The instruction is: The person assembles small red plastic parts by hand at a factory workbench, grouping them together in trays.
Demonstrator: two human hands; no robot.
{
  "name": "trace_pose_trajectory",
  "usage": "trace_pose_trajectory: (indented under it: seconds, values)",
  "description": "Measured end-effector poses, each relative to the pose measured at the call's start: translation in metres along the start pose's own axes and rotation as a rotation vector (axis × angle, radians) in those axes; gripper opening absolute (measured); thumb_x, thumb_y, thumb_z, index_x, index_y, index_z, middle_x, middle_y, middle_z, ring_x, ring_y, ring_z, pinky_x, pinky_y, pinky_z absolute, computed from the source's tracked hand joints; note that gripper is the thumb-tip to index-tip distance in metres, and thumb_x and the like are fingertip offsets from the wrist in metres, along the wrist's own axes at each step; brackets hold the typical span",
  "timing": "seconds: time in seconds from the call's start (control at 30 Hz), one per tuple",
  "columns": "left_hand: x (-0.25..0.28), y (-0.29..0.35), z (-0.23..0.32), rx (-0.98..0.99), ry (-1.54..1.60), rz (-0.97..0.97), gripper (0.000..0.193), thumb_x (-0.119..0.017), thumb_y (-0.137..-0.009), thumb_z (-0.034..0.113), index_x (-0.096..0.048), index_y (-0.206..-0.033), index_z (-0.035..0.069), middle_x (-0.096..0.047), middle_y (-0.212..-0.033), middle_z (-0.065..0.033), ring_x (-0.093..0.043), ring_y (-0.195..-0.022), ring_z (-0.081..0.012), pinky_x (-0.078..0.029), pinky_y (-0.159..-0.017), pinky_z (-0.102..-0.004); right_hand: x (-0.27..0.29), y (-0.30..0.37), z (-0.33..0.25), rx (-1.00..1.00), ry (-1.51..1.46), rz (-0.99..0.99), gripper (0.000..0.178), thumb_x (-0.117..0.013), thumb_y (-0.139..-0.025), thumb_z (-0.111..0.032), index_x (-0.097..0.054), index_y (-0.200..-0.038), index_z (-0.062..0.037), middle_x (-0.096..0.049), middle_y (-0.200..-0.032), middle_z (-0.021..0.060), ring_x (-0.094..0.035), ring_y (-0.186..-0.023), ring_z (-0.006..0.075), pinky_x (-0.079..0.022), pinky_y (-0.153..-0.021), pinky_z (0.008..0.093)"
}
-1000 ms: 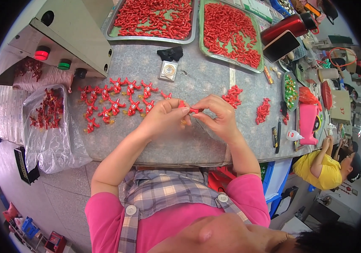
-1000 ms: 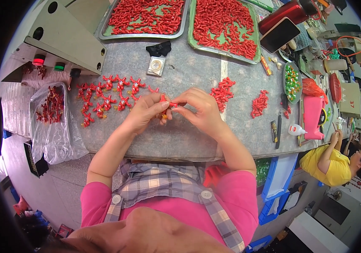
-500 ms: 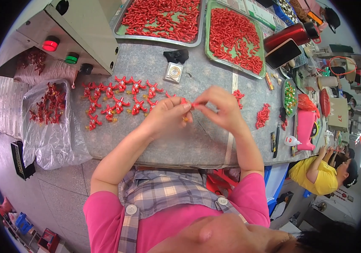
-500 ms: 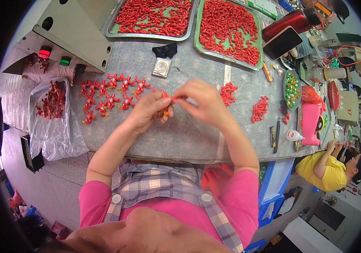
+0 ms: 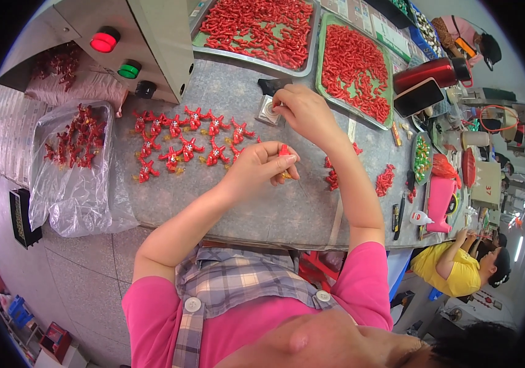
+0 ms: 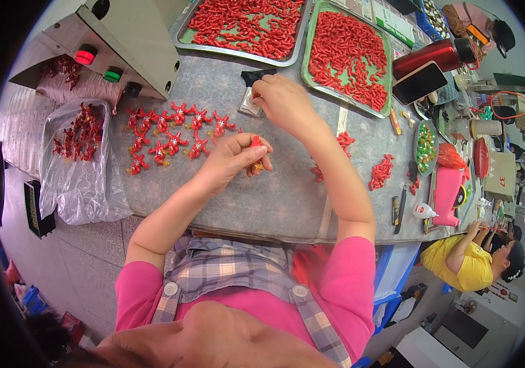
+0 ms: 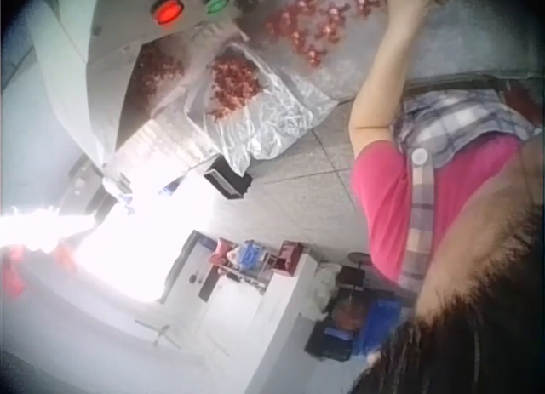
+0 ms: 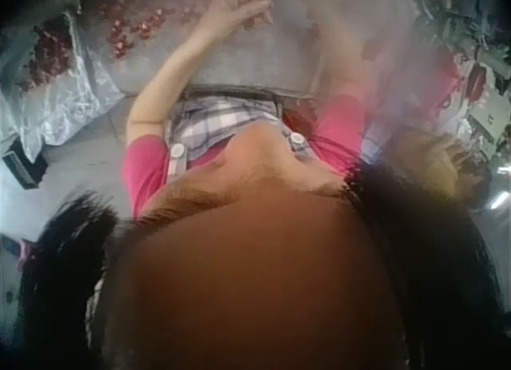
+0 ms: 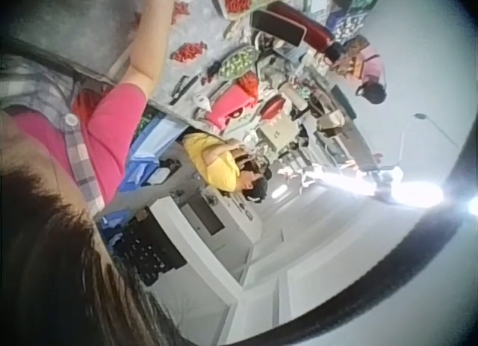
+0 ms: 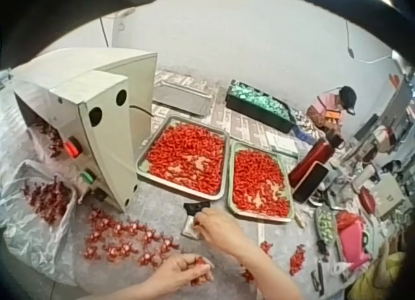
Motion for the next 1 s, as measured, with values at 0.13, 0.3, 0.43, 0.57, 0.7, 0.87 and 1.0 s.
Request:
trace_pose_trajectory:
  seconds: [0.13, 0.3, 0.43, 0.57, 0.7, 0.87, 1.0]
  values:
    - [0.000, -0.001, -0.001, -0.009, 0.015, -0.014, 0.022, -0.052, -0.088, 0.024, -0.058, -0.094, 0.004, -0.062, -0.075, -0.0005, -0.045, -0.058, -0.0027, -0.038, -0.053, -0.0175, 0.008, 0.001, 0.000, -0.049, -0.020, -0.004, 0.010, -0.059, -0.076, -0.012, -0.056, -0.080, -0.0040, -0.054, -0.075, 0.0097, -0.054, -0.078, 0.0279, -0.042, -0.067, 0.0384]
    - [0.001, -0.003, -0.003, -0.032, -0.018, -0.019, 0.023, -0.053, -0.088, 0.026, -0.057, -0.095, 0.005, -0.063, -0.076, -0.0027, -0.045, -0.055, -0.0017, -0.036, -0.050, -0.0163, 0.008, 0.006, 0.004, -0.038, -0.005, 0.012, 0.009, -0.060, -0.075, -0.012, -0.056, -0.080, -0.0040, -0.055, -0.075, 0.0101, -0.054, -0.076, 0.0280, -0.042, -0.066, 0.0381]
    - [0.002, -0.004, -0.005, -0.028, 0.008, -0.017, 0.022, -0.053, -0.088, 0.025, -0.057, -0.096, 0.005, -0.063, -0.076, -0.0025, -0.045, -0.056, -0.0017, -0.037, -0.051, -0.0163, 0.010, 0.007, 0.003, -0.070, -0.013, 0.007, 0.010, -0.060, -0.075, -0.011, -0.056, -0.080, -0.0040, -0.055, -0.075, 0.0101, -0.054, -0.076, 0.0280, -0.042, -0.066, 0.0378]
    - [0.002, -0.004, -0.006, -0.046, 0.013, -0.011, 0.026, -0.052, -0.089, 0.025, -0.057, -0.103, 0.004, -0.062, -0.079, -0.0015, -0.045, -0.059, -0.0021, -0.038, -0.054, -0.0170, 0.010, 0.009, 0.004, -0.071, -0.042, 0.021, 0.010, -0.060, -0.075, -0.011, -0.056, -0.081, -0.0039, -0.055, -0.076, 0.0101, -0.054, -0.076, 0.0282, -0.042, -0.066, 0.0375]
    - [0.001, -0.005, -0.007, -0.067, 0.072, -0.045, 0.036, -0.053, -0.089, 0.027, -0.052, -0.116, 0.003, -0.061, -0.087, -0.0030, -0.050, -0.066, -0.0028, -0.042, -0.060, -0.0174, 0.014, 0.014, 0.006, -0.071, -0.063, 0.067, 0.009, -0.060, -0.075, -0.010, -0.057, -0.081, -0.0039, -0.055, -0.075, 0.0089, -0.054, -0.071, 0.0245, -0.042, -0.063, 0.0344]
    - [-0.002, -0.004, -0.008, 0.006, 0.261, -0.122, 0.045, -0.053, -0.088, 0.029, -0.044, -0.124, 0.003, -0.060, -0.095, -0.0047, -0.052, -0.071, -0.0045, -0.045, -0.066, -0.0197, 0.039, 0.038, -0.008, -0.213, -0.387, 0.173, 0.008, -0.061, -0.076, -0.009, -0.059, -0.082, -0.0034, -0.056, -0.075, 0.0079, -0.056, -0.072, 0.0209, -0.044, -0.065, 0.0308]
    - [-0.004, -0.002, -0.006, 0.020, 0.300, -0.149, 0.041, -0.053, -0.088, 0.029, -0.045, -0.120, 0.005, -0.061, -0.096, -0.0069, -0.055, -0.073, -0.0065, -0.046, -0.066, -0.0210, 0.046, 0.076, -0.012, -0.213, -0.690, 0.255, 0.008, -0.062, -0.077, -0.006, -0.060, -0.082, -0.0007, -0.057, -0.076, 0.0055, -0.054, -0.070, 0.0135, -0.042, -0.065, 0.0261]
Point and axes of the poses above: each hand's wrist, its own y-axis away from the middle knuckle, its own x-axis out of the back of the hand, z = x × y, the point moved 3 cm from there along -y, towards the middle knuckle
